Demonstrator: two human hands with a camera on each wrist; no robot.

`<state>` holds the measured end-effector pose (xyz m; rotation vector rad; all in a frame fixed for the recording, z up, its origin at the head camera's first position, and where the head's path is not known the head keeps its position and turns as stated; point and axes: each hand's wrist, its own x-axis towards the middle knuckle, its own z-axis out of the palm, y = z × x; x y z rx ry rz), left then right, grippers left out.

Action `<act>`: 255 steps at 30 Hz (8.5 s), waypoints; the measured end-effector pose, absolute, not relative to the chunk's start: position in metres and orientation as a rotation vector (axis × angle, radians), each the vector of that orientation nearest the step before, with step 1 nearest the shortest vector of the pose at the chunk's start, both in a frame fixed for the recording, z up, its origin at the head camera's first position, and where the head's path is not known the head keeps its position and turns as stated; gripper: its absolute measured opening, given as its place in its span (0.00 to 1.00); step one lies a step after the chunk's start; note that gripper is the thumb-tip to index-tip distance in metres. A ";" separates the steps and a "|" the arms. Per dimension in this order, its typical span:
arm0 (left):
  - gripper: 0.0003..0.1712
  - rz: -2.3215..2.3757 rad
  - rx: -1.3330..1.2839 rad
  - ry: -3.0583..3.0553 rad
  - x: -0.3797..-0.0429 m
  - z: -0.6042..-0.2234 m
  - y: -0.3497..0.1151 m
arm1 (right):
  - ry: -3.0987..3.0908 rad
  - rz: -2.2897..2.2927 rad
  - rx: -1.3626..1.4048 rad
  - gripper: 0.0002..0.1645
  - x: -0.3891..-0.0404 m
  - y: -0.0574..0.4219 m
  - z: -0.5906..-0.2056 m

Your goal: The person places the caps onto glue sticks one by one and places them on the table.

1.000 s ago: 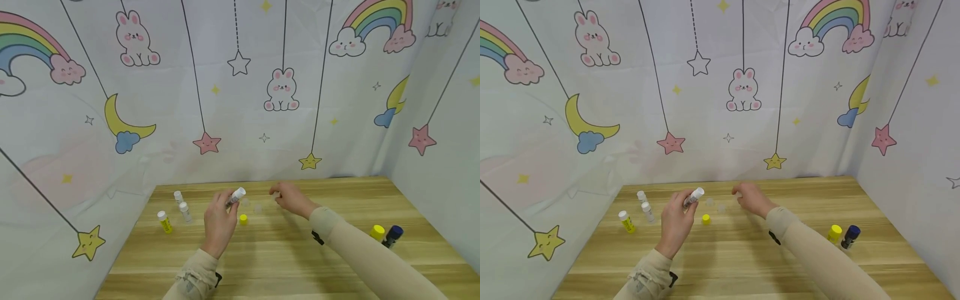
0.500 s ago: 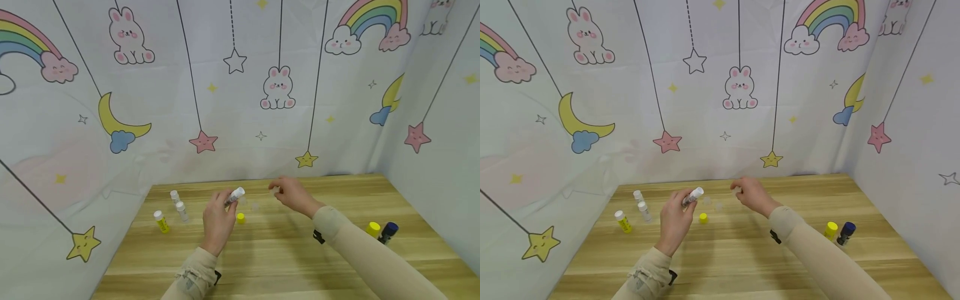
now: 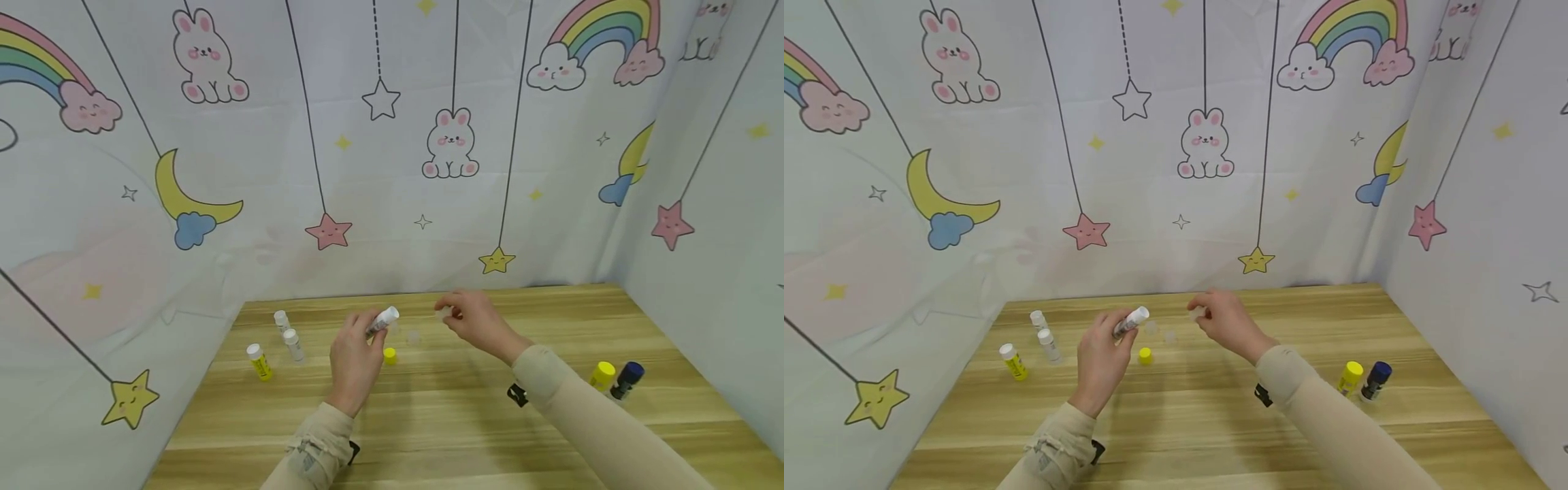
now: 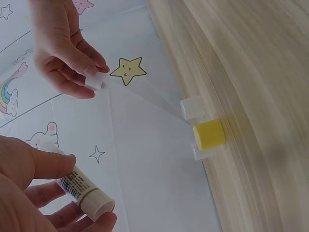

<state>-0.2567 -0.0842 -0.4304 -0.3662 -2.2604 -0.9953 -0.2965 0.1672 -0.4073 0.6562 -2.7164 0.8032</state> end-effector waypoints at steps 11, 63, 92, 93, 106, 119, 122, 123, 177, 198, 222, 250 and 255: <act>0.17 -0.993 -0.336 -2.316 -0.259 -0.434 -0.086 | -2.682 0.899 0.629 0.14 -0.288 0.164 -0.402; 0.15 -0.883 -0.387 -2.346 -0.252 -0.430 -0.073 | -2.532 1.097 0.709 0.14 -0.267 0.137 -0.393; 0.17 -0.850 -0.429 -2.346 -0.246 -0.430 -0.069 | -2.534 1.118 0.683 0.14 -0.263 0.129 -0.392; 0.17 -0.849 -0.431 -2.343 -0.246 -0.430 -0.069 | -2.534 1.120 0.684 0.14 -0.263 0.129 -0.392; 0.18 -0.824 -0.440 -2.361 -0.247 -0.433 -0.069 | -2.523 1.108 0.711 0.14 -0.260 0.128 -0.390; 0.18 -0.818 -0.428 -2.370 -0.246 -0.433 -0.068 | -2.532 1.121 0.702 0.13 -0.259 0.128 -0.389; 0.18 -0.812 -0.432 -2.366 -0.245 -0.432 -0.067 | -2.537 1.119 0.703 0.13 -0.259 0.128 -0.389; 0.18 -0.810 -0.433 -2.365 -0.245 -0.432 -0.067 | -2.538 1.120 0.704 0.13 -0.259 0.128 -0.389; 0.21 -0.736 -0.548 -2.391 -0.236 -0.431 -0.073 | -2.595 1.264 0.693 0.09 -0.260 0.121 -0.405; 0.03 -0.672 -0.414 -2.270 -0.242 -0.445 -0.107 | -2.771 0.830 0.712 0.06 -0.245 0.146 -0.417; 0.06 -0.671 -0.118 -2.226 -0.264 -0.446 -0.157 | -2.847 0.640 0.751 0.07 -0.227 0.189 -0.407; 0.17 -0.780 0.047 -2.364 -0.285 -0.466 -0.195 | -2.925 0.529 0.623 0.08 -0.207 0.267 -0.401; 0.19 -0.790 0.086 -2.395 -0.287 -0.472 -0.197 | -2.926 0.512 0.596 0.08 -0.204 0.276 -0.401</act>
